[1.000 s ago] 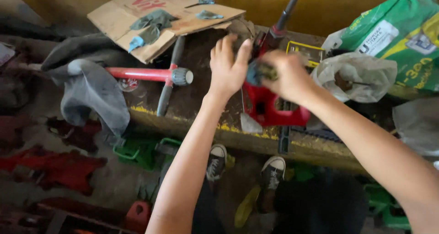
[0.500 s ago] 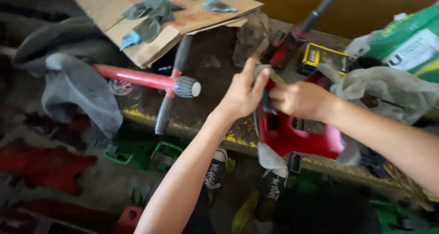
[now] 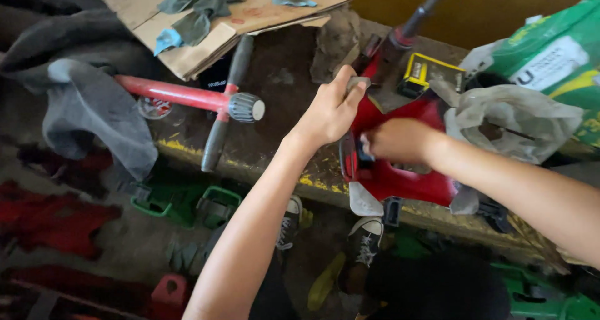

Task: The person scrubs a red metal part with a blue cloth and a yellow abrasive pad, cleaning its surfaces and edges. They then pick up a black metal part and begin cleaning it as well.

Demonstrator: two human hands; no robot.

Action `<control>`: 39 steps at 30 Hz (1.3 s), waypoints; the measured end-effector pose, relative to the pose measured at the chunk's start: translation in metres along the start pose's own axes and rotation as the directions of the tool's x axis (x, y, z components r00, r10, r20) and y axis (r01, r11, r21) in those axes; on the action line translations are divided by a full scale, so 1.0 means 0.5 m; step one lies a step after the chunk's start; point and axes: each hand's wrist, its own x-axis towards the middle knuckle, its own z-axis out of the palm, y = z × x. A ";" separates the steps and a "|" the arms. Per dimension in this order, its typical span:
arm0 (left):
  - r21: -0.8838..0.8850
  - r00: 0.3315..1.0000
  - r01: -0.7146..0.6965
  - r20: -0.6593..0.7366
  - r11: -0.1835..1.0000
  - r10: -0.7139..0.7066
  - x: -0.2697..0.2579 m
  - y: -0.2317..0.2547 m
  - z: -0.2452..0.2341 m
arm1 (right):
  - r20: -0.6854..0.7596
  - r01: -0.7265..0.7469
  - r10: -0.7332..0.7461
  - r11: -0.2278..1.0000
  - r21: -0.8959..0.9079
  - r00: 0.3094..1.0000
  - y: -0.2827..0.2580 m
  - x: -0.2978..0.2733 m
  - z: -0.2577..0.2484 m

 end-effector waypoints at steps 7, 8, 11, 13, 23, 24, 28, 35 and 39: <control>0.043 0.954 -0.285 -0.087 0.958 0.288 0.013 -0.023 0.025 | 0.219 -0.220 0.234 0.972 -0.083 0.947 0.007 -0.044 -0.060; 0.067 0.941 -0.322 -0.088 0.944 0.327 0.012 -0.028 0.024 | 0.092 -0.341 0.347 0.937 -0.075 0.933 0.005 -0.067 -0.099; 0.051 0.933 -0.348 -0.083 0.936 0.351 0.011 -0.033 0.016 | -0.060 -0.509 0.506 0.859 -0.057 0.860 -0.007 -0.097 -0.191; 0.009 0.935 -0.346 -0.075 0.938 0.346 0.014 -0.035 0.017 | -0.088 -0.567 0.561 0.821 -0.068 0.823 -0.014 -0.097 -0.190; 0.002 0.938 -0.330 -0.115 0.944 0.328 0.004 -0.045 0.017 | -0.070 -0.557 0.566 0.823 0.110 0.822 -0.010 -0.044 -0.191; -0.030 0.943 -0.311 -0.136 0.950 0.304 0.005 -0.047 0.021 | -0.172 -0.549 0.567 0.823 0.145 0.805 -0.007 -0.049 -0.200; -0.081 0.984 -0.081 -0.166 0.993 0.067 -0.013 -0.006 0.044 | -0.246 -0.515 0.756 0.609 0.603 0.606 -0.036 -0.004 -0.187; -0.092 0.951 -0.097 -0.302 0.991 0.065 -0.028 0.007 0.041 | 0.139 -0.469 0.800 0.193 0.862 0.584 -0.037 0.029 -0.124; -0.003 0.925 -0.190 -0.336 0.982 0.179 -0.024 -0.014 0.046 | 0.250 -0.626 0.761 0.250 0.739 0.599 -0.055 0.022 -0.119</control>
